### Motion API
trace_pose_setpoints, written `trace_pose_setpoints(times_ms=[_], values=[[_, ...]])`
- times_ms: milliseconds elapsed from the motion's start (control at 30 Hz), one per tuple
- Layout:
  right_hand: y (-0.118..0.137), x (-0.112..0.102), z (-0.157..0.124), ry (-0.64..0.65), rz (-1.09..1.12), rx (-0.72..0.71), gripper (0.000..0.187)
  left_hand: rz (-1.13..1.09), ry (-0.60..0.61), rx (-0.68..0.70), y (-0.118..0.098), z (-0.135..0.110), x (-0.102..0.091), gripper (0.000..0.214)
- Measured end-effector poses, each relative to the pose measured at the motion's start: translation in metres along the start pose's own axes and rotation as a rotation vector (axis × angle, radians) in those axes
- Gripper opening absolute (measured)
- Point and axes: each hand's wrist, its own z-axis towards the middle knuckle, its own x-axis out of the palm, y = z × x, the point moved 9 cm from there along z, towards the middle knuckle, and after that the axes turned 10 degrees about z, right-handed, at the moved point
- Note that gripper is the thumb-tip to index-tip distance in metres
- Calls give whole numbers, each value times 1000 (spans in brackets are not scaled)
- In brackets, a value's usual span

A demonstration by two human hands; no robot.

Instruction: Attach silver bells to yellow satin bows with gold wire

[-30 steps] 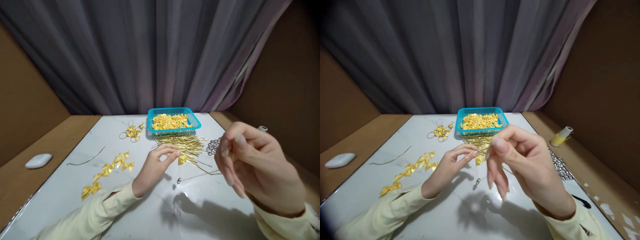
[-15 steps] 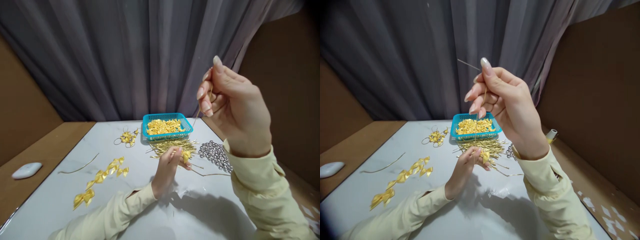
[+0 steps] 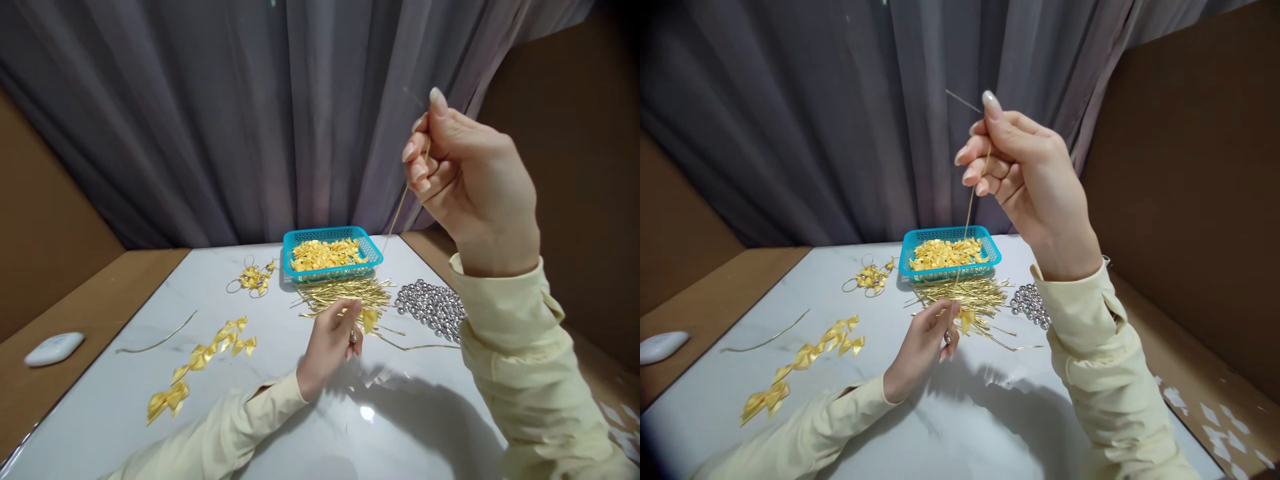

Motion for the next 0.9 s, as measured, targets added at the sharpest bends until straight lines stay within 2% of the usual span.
trace_pose_setpoints(times_ms=[167, 367, 533, 700, 900], values=[[5, -3, -2, 20, 44, -20, 28, 29, -30, -62, 5, 0, -1, 31], [1, 8, -5, 96, 50, -49, 22, 6, -71, -2, -3, 5, -1, 31], [-13, 20, -7, 153, 27, 43, 24, 102, -140, -75, 3, 7, -5, 31], [-7, 31, -10, 185, 62, 27, 30, 280, -158, 35, 3, 12, -5, 30], [3, 34, -17, 204, 111, -15, 28, 310, -186, -2, 25, 25, -12, 29]])
